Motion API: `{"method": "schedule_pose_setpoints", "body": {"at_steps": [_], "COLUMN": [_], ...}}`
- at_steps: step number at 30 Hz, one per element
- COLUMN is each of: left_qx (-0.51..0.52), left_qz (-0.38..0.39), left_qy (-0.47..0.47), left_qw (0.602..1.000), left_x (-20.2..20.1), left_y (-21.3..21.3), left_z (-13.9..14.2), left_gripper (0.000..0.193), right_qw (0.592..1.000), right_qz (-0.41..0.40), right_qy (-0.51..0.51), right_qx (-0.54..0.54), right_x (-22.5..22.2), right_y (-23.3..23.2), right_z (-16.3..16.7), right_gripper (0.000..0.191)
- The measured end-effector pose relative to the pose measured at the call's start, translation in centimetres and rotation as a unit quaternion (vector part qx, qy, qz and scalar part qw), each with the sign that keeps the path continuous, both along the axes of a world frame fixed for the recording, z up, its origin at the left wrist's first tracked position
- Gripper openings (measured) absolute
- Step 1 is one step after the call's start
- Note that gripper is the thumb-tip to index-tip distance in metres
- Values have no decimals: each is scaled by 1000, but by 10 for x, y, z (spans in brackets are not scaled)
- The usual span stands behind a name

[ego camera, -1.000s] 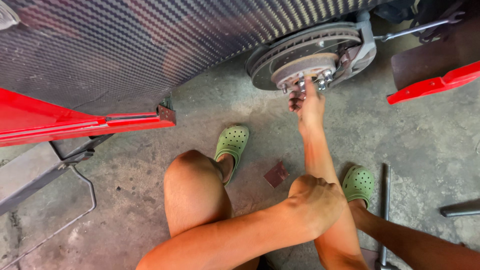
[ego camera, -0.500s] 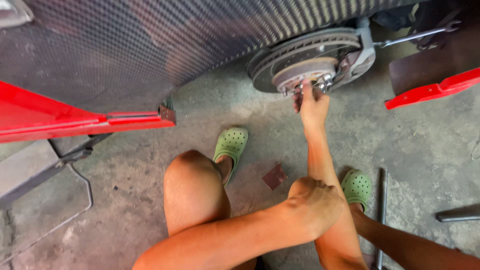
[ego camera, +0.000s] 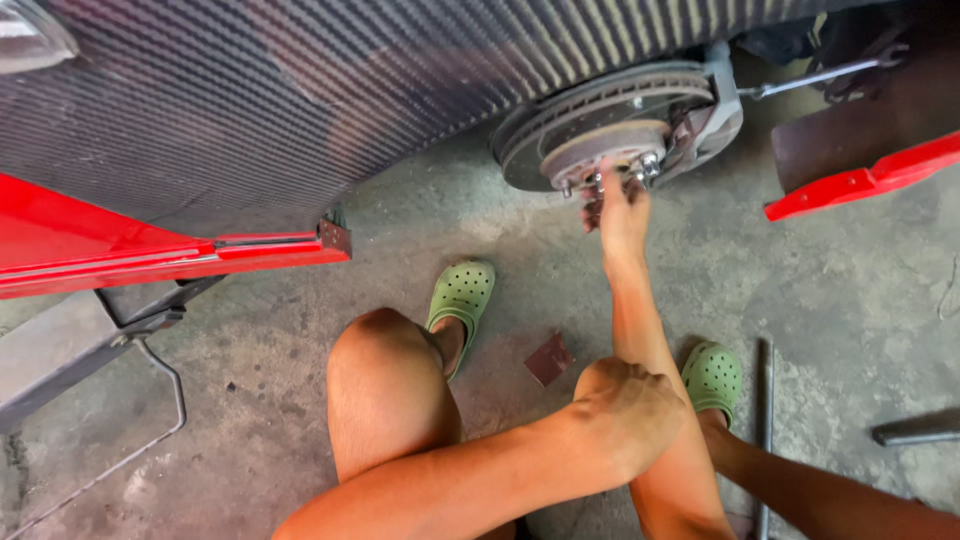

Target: The person crouches beside the exposed wheel hub of a red car and threads lug nuts onto the wheel studs by hand, turning each nut several times. They then fit a socket onto a breaker bar and use both hands to tighten the lug nuts on the hub.

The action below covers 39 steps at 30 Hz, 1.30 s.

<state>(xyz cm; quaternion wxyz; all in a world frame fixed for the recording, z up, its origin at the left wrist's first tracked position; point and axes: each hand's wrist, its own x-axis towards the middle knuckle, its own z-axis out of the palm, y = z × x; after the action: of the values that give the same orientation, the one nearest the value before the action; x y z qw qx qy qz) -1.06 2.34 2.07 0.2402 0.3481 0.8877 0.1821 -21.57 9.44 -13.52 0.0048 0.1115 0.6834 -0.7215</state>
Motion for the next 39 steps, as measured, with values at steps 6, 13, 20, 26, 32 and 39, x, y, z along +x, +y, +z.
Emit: {"method": "schedule_pose_setpoints", "body": {"at_steps": [6, 13, 20, 26, 32, 39], "left_qx": [4, 1, 11, -9, 7, 10], "left_qz": [-10, -12, -11, -17, -20, -1], "left_qy": [-6, -20, -13, -34, -4, 36], "left_qw": [1000, 1000, 1000, 999, 1000, 999], "left_x": [2, 1, 0, -1, 3, 6], "left_y": [1, 4, 5, 1, 5, 11], "left_z": [-4, -2, -1, 3, -6, -13], "left_gripper": [18, 18, 16, 17, 18, 26], "right_qw": [996, 984, 951, 994, 836, 953], "right_qz": [28, 51, 60, 69, 21, 117], "right_qy": [-61, -61, -96, -80, 146, -103], "right_qx": [-59, -160, -288, -17, 528, -259], "right_x": [3, 5, 2, -2, -13, -26], "right_y": [5, -1, -5, 4, 0, 9], "right_z": [2, 4, -1, 13, 0, -4], "right_gripper": [55, 33, 40, 43, 50, 44]}}
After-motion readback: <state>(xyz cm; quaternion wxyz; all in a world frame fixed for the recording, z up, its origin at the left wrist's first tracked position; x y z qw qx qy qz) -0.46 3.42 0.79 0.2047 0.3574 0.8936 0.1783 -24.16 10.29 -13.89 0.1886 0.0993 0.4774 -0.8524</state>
